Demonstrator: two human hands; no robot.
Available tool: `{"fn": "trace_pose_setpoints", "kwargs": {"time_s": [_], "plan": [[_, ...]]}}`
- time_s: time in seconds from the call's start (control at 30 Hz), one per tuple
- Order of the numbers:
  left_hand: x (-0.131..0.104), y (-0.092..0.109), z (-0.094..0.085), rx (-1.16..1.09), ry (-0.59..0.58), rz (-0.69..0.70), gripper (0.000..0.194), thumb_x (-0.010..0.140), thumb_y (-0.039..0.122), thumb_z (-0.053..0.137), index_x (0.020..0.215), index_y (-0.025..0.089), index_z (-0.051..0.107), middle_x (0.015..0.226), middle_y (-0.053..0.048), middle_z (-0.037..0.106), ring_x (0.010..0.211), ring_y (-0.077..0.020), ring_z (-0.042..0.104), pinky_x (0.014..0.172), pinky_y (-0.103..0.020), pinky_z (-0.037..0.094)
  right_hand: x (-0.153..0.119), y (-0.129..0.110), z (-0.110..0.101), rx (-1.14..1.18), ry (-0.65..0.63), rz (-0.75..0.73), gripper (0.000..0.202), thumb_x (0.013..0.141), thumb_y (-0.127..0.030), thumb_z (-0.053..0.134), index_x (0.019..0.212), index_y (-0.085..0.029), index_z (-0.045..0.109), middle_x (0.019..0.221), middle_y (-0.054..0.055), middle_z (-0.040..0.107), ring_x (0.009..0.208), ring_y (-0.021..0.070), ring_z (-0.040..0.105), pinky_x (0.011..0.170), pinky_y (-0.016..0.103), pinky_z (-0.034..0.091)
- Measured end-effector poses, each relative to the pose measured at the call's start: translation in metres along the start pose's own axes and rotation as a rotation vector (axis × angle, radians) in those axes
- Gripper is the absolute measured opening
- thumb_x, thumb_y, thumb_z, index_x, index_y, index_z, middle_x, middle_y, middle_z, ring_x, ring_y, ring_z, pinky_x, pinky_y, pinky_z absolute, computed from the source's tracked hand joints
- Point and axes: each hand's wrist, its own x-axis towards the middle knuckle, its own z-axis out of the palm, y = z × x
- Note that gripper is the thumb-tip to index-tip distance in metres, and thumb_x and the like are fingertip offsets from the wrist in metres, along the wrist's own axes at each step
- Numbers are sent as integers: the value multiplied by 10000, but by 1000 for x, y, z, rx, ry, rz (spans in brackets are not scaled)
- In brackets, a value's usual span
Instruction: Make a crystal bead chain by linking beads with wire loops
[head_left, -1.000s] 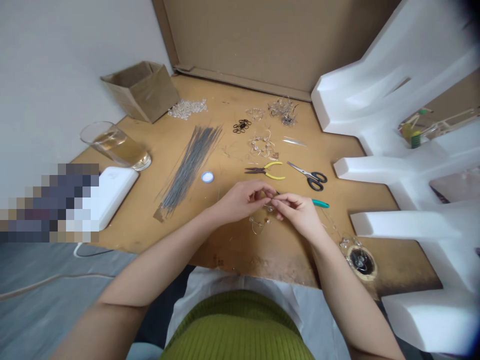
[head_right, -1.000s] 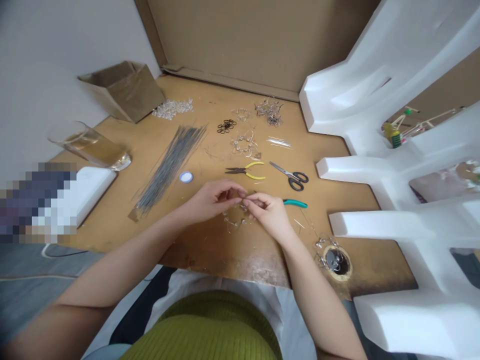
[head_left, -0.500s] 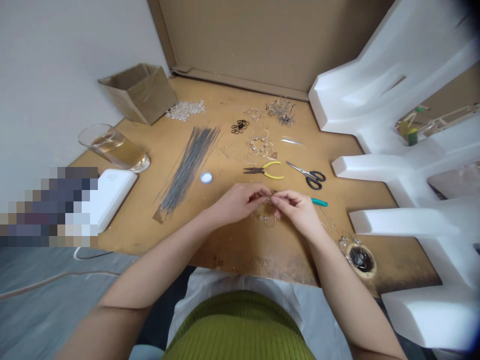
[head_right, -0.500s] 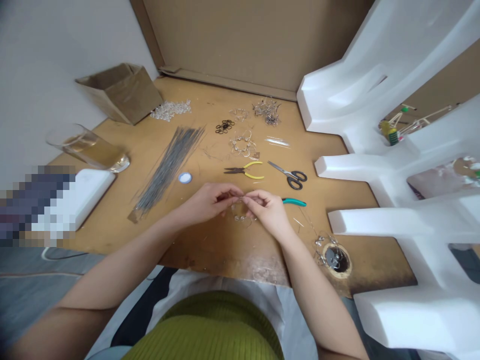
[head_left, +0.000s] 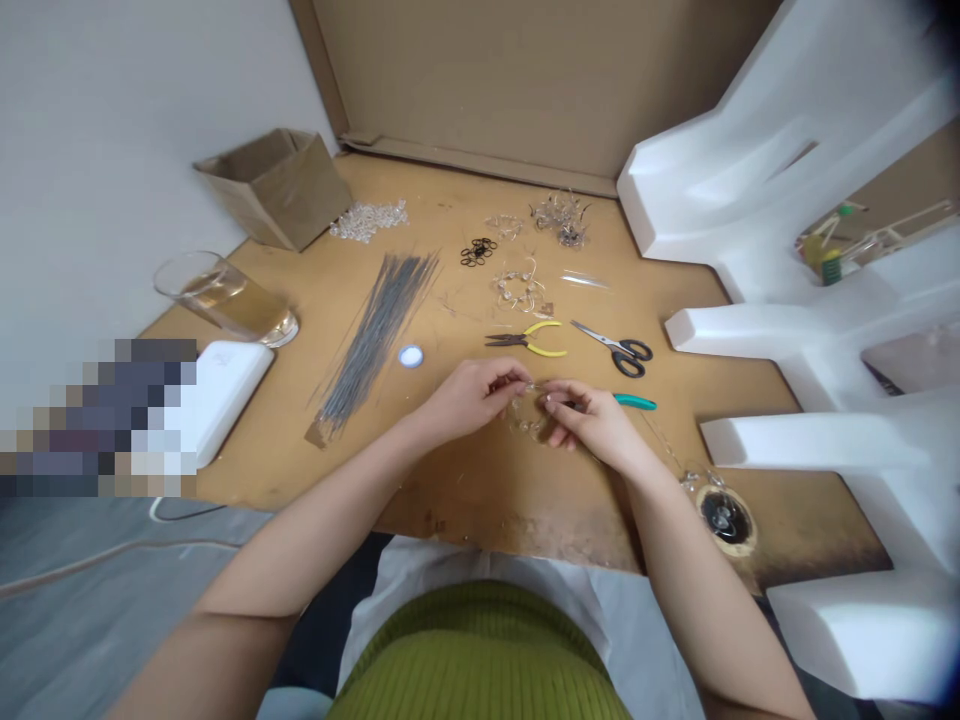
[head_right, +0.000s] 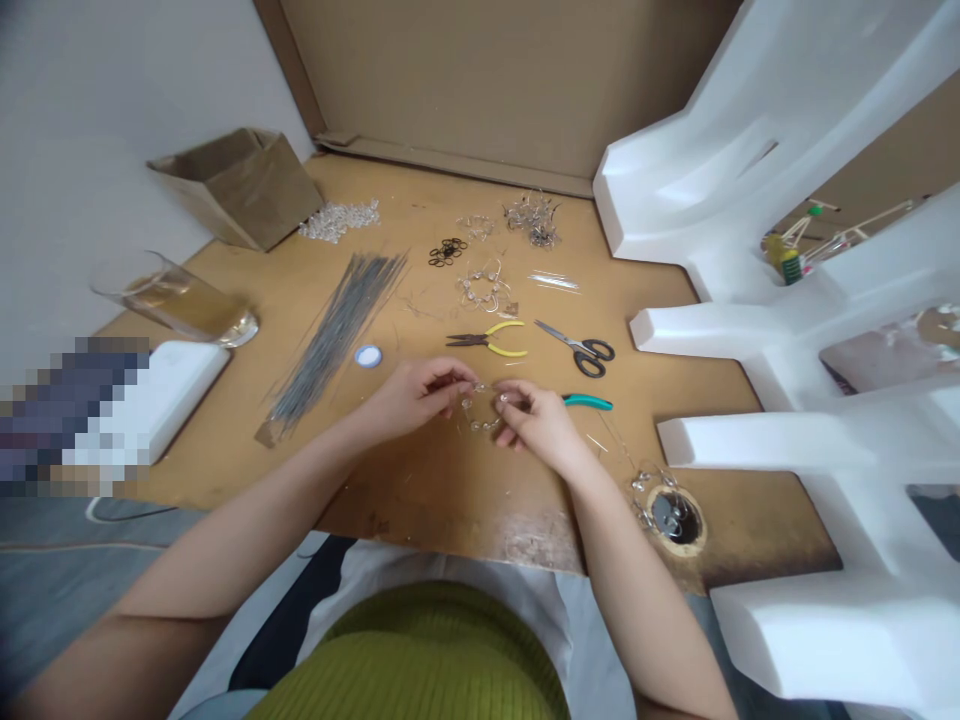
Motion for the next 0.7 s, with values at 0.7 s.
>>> {"fn": "trace_pose_setpoints", "kwargs": {"time_s": [0.7], "plan": [[0,-3,7,192,70,194,142,872,239,449,857,162,567,780,-15,598,710,-111,548,628,-218,416,-2,0,9,175,103,-122,204,689,-314,658,780,-163,555,695,8,658,555,125,657,542,236,528]]}}
